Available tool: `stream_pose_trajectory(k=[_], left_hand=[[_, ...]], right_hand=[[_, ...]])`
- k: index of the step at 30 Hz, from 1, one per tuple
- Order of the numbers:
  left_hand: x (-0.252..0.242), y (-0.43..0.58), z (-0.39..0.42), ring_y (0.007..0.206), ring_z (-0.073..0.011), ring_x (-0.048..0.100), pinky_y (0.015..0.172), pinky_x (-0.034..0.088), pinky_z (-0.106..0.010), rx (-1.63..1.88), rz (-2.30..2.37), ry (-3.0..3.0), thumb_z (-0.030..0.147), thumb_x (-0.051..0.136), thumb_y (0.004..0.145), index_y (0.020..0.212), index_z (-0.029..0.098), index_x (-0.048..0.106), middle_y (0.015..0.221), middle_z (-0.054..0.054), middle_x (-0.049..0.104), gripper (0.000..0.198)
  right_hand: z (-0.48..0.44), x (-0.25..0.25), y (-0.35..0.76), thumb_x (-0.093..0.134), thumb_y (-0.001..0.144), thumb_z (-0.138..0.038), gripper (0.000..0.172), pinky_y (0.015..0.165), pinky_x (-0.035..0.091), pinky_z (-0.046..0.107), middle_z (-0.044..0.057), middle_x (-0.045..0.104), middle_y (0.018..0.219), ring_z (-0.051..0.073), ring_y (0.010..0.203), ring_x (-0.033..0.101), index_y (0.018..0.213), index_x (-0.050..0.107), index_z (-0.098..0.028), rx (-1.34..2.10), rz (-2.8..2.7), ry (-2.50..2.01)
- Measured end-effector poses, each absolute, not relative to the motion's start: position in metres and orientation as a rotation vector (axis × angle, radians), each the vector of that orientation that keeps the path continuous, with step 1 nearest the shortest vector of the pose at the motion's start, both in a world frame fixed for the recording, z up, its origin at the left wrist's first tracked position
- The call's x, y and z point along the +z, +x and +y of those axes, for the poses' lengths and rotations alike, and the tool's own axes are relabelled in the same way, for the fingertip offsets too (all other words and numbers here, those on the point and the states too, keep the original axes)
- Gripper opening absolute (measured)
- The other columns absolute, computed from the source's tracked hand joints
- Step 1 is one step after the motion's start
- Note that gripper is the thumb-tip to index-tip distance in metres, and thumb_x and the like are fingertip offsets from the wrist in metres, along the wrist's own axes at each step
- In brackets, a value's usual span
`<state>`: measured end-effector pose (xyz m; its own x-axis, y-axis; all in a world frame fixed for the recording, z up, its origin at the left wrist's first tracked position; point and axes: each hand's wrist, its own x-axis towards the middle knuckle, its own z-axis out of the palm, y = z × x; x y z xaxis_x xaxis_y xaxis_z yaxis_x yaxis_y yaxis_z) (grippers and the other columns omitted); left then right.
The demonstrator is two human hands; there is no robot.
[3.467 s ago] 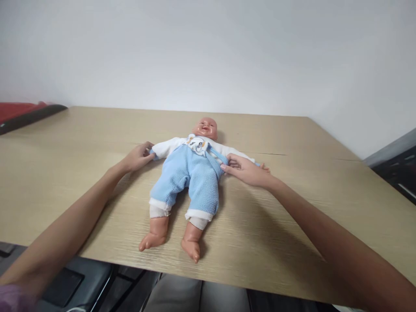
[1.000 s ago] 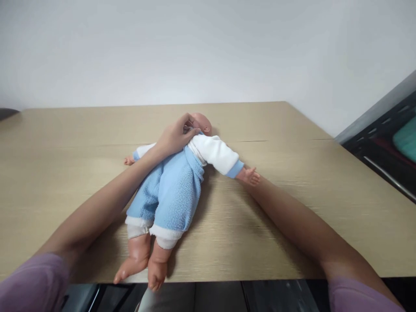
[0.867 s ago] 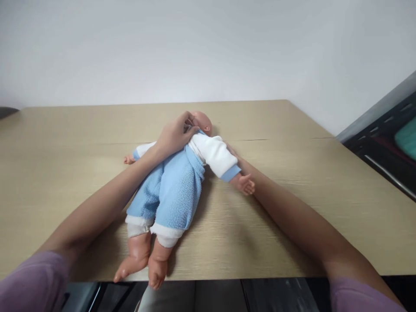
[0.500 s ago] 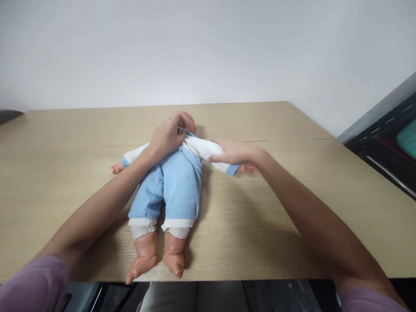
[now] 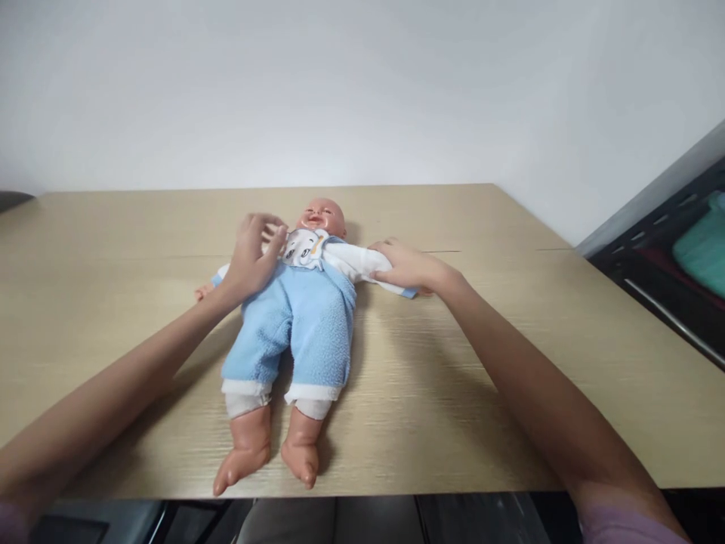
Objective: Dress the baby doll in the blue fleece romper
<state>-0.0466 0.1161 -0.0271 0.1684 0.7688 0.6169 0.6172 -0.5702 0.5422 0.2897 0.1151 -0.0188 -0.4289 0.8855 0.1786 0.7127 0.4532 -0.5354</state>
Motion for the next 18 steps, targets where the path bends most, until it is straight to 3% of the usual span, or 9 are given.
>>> stream_pose_trajectory(k=[2,4,7,9,11,14,16,18], left_hand=[[-0.04,-0.068,0.097,0.109,-0.0252,0.063,0.1,0.053,-0.04,1.338,1.365,2.145,0.047,0.054,0.11,0.114,0.024,0.058,0.121,-0.01,0.064,0.024],[-0.05,-0.084,0.08,0.107,-0.0249,0.064,0.099,0.053,-0.039,1.219,1.333,2.045,0.049,0.055,0.108,0.116,0.024,0.058,0.117,-0.008,0.065,0.026],[-0.056,-0.095,0.067,0.11,-0.0262,0.063,0.102,0.051,-0.04,1.052,1.329,1.962,0.053,0.051,0.109,0.118,0.025,0.06,0.116,-0.006,0.068,0.031],[-0.053,-0.095,0.066,0.107,-0.026,0.061,0.1,0.05,-0.04,0.99,1.354,1.917,0.056,0.046,0.11,0.112,0.025,0.061,0.111,-0.005,0.068,0.034],[-0.05,-0.095,0.069,0.098,-0.0242,0.059,0.093,0.05,-0.038,0.951,1.354,1.872,0.058,0.048,0.109,0.105,0.025,0.06,0.102,-0.003,0.065,0.035],[-0.05,-0.094,0.073,0.083,-0.0202,0.053,0.079,0.048,-0.034,0.943,1.278,1.747,0.059,0.056,0.105,0.098,0.025,0.056,0.089,0.0,0.056,0.035],[-0.055,-0.093,0.074,0.077,-0.0183,0.05,0.072,0.047,-0.032,0.972,1.23,1.606,0.06,0.055,0.105,0.096,0.025,0.054,0.084,0.001,0.052,0.036],[-0.06,-0.09,0.074,0.074,-0.0177,0.05,0.068,0.047,-0.031,0.99,1.214,1.488,0.061,0.055,0.105,0.095,0.025,0.053,0.082,0.001,0.053,0.037]], right_hand=[[0.095,-0.011,0.273,0.086,0.082,-0.039,0.036,0.108,0.049,0.051,0.014,0.074,0.123,0.04,0.12,0.064,0.115,0.078,-0.027,0.344,-2.216,-1.328],[0.071,-0.006,0.253,0.076,0.095,-0.043,0.021,0.101,0.05,0.048,0.012,0.074,0.113,0.035,0.107,0.066,0.108,0.077,-0.027,0.291,-2.149,-1.301],[0.047,-0.007,0.229,0.077,0.095,-0.05,0.023,0.086,0.05,0.044,0.006,0.071,0.087,0.027,0.081,0.062,0.094,0.072,-0.028,0.413,-2.098,-1.307],[0.046,-0.015,0.223,0.081,0.092,-0.051,0.027,0.084,0.051,0.043,0.004,0.068,0.08,0.026,0.078,0.06,0.087,0.069,-0.027,0.531,-2.036,-1.314],[0.056,-0.023,0.225,0.079,0.092,-0.055,0.029,0.089,0.055,0.044,0.004,0.071,0.084,0.028,0.085,0.065,0.086,0.071,-0.027,0.832,-1.883,-1.267],[0.076,-0.035,0.231,0.075,0.093,-0.061,0.036,0.103,0.059,0.046,0.008,0.08,0.111,0.032,0.112,0.071,0.102,0.077,-0.026,1.412,-1.485,-1.055],[0.085,-0.042,0.233,0.078,0.09,-0.062,0.04,0.108,0.059,0.045,0.008,0.08,0.118,0.031,0.121,0.07,0.11,0.076,-0.028,1.505,-1.278,-0.994],[0.089,-0.05,0.233,0.082,0.087,-0.062,0.038,0.107,0.058,0.042,0.004,0.079,0.11,0.029,0.116,0.07,0.104,0.074,-0.03,1.362,-1.281,-1.061]])
